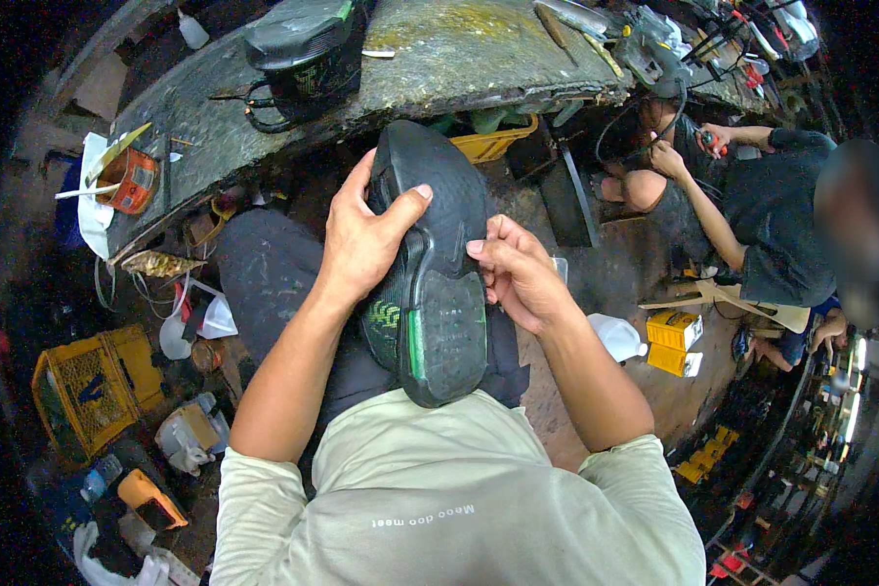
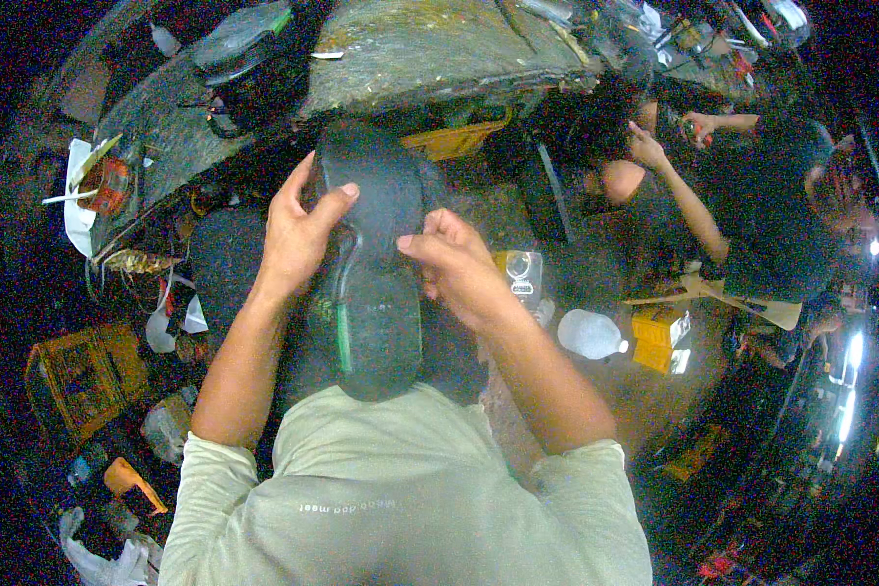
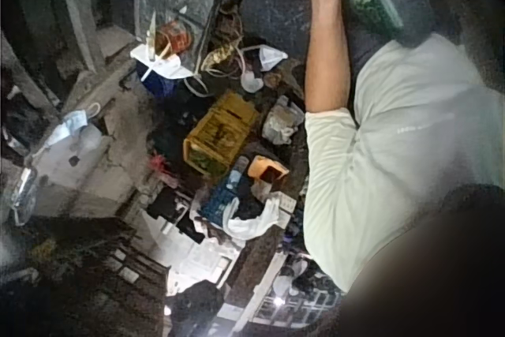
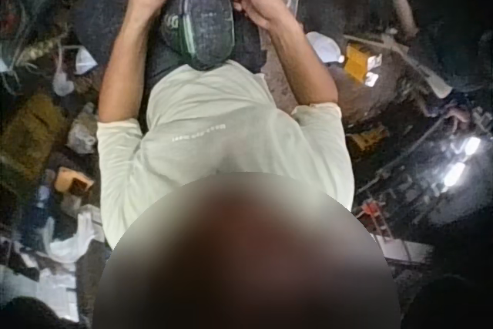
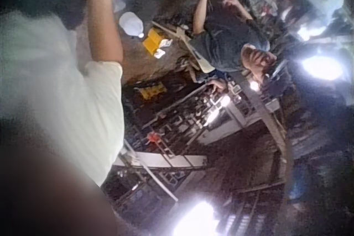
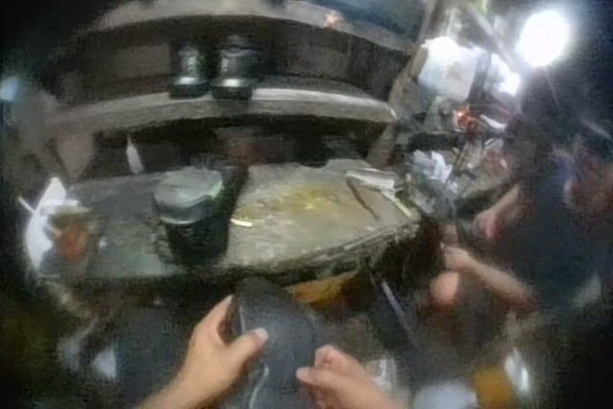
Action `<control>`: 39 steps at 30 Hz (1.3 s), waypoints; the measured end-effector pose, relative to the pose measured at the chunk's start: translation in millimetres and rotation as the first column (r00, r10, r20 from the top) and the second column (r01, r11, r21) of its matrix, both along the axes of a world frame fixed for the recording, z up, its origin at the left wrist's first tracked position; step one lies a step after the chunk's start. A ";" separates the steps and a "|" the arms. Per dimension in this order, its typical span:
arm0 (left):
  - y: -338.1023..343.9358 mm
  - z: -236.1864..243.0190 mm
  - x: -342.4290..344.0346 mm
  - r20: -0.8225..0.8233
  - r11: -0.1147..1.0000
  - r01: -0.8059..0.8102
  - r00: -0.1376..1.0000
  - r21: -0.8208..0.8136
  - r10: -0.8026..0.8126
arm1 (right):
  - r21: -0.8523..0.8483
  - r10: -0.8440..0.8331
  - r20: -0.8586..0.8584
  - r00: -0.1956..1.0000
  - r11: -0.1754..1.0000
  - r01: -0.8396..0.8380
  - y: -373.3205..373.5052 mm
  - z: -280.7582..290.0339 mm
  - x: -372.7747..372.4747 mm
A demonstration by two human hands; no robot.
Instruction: The person uses a screwdriver to scrape and clean the surface of a black shoe sole, then applies a liquid with a brush to the sole. The person repeatedly scrapes different areas of the sole and applies the liquid, then places the sole on a nearby shelf.
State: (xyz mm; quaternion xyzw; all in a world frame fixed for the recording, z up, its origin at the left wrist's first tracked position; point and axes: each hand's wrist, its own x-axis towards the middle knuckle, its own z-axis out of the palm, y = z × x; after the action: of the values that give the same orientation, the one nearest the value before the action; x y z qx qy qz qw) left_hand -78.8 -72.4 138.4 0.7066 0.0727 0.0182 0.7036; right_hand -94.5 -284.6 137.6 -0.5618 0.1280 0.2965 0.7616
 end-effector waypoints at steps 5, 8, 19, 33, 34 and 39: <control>-7.6 2.4 1.0 -0.003 1.000 0.004 1.000 0.009 -0.004 | 0.011 0.004 0.018 1.000 1.000 -0.004 -3.0 -2.0 1.3; -10.6 3.8 0.7 0.007 1.000 0.013 1.000 -0.001 -0.013 | 0.017 -0.003 0.005 1.000 1.000 0.003 -5.3 -3.6 1.0; -14.3 0.9 2.5 0.030 0.999 0.032 0.999 -0.006 -0.032 | 0.019 0.007 -0.018 1.000 1.000 -0.007 -8.5 -5.6 0.3; 18.7 -19.2 0.6 -0.031 0.939 0.135 0.988 -0.317 -0.153 | 0.021 -0.048 0.033 0.998 0.999 0.048 21.9 8.4 -19.0; 21.6 -21.0 0.3 -0.031 0.929 0.147 0.985 -0.339 -0.168 | 0.035 -0.058 0.047 0.997 0.998 0.056 24.6 9.6 -20.4; 28.1 -28.5 -0.8 0.012 0.910 0.174 0.983 -0.376 -0.183 | 0.009 -0.066 0.060 0.996 0.998 0.065 30.5 11.8 -22.7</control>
State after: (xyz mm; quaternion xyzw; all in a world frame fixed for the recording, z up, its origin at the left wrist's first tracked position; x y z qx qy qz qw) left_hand -79.5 -44.3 109.9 0.5626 0.0184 -0.0686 0.8236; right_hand -117.2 -254.0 149.4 -0.5636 0.1223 0.2546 0.7763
